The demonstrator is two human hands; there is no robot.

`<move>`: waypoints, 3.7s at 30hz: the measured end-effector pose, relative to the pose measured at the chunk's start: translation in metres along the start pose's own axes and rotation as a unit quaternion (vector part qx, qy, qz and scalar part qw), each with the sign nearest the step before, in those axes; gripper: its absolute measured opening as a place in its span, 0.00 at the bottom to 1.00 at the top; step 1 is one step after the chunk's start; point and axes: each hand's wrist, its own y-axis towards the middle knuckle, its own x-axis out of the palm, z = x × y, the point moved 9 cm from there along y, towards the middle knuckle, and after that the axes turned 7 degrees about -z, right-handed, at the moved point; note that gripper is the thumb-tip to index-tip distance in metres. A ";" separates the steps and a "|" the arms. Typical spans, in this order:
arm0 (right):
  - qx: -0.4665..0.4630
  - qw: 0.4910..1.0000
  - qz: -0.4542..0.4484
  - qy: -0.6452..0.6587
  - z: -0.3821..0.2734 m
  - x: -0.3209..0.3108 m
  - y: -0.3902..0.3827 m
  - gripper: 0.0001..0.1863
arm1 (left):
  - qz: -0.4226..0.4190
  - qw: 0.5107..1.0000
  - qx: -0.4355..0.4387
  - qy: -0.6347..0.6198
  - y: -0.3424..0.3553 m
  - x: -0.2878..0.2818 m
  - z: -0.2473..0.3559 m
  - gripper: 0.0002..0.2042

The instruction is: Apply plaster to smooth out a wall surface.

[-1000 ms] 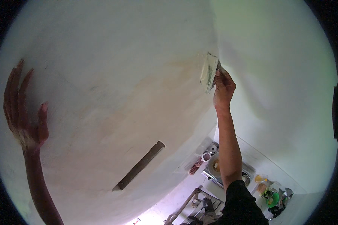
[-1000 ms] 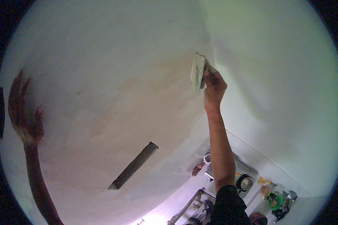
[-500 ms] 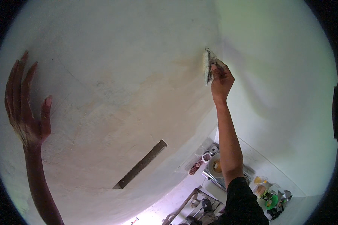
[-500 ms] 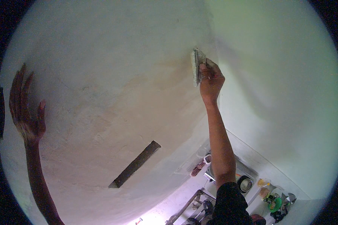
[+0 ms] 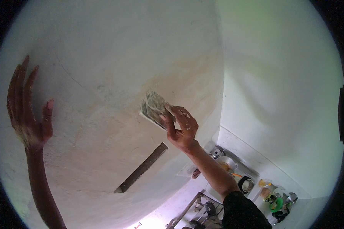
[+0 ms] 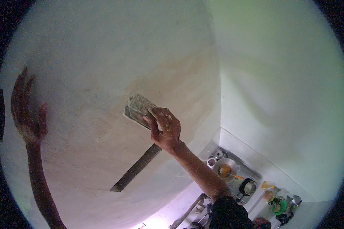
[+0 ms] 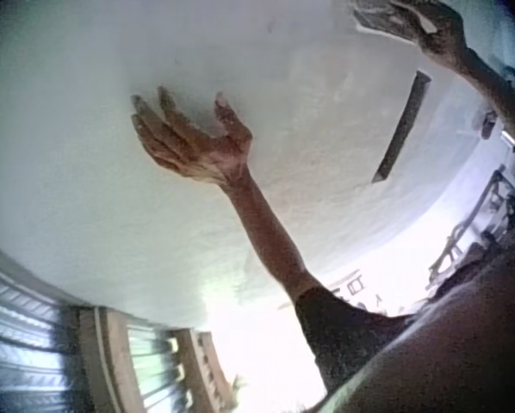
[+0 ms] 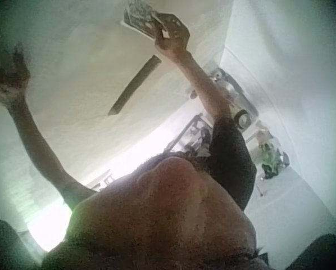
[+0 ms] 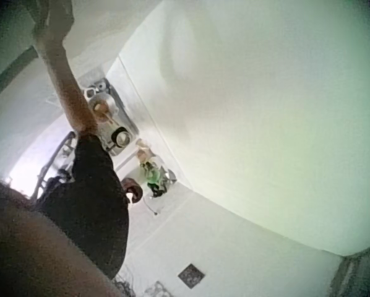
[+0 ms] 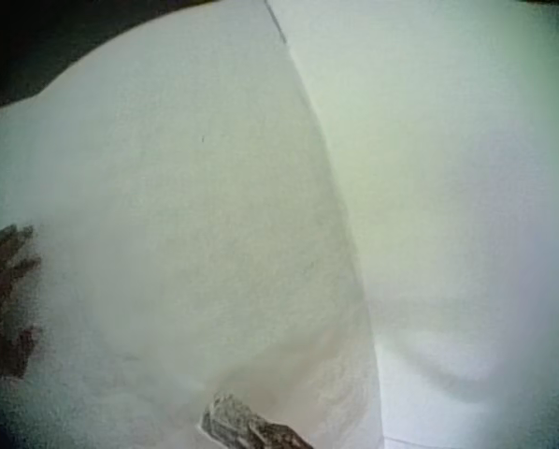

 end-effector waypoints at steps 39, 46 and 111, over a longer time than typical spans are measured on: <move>0.020 0.999 0.018 -0.024 -0.004 0.007 -0.046 0.11 | -0.009 1.000 -0.009 0.005 0.001 -0.001 0.002 0.27; 0.247 0.948 0.181 0.089 0.081 -0.054 -0.035 0.12 | -0.010 1.000 -0.026 -0.004 -0.003 0.007 -0.001 0.27; 0.002 0.999 0.010 0.036 -0.114 0.050 -0.020 0.17 | -0.004 0.991 -0.081 -0.106 0.005 -0.005 -0.005 0.29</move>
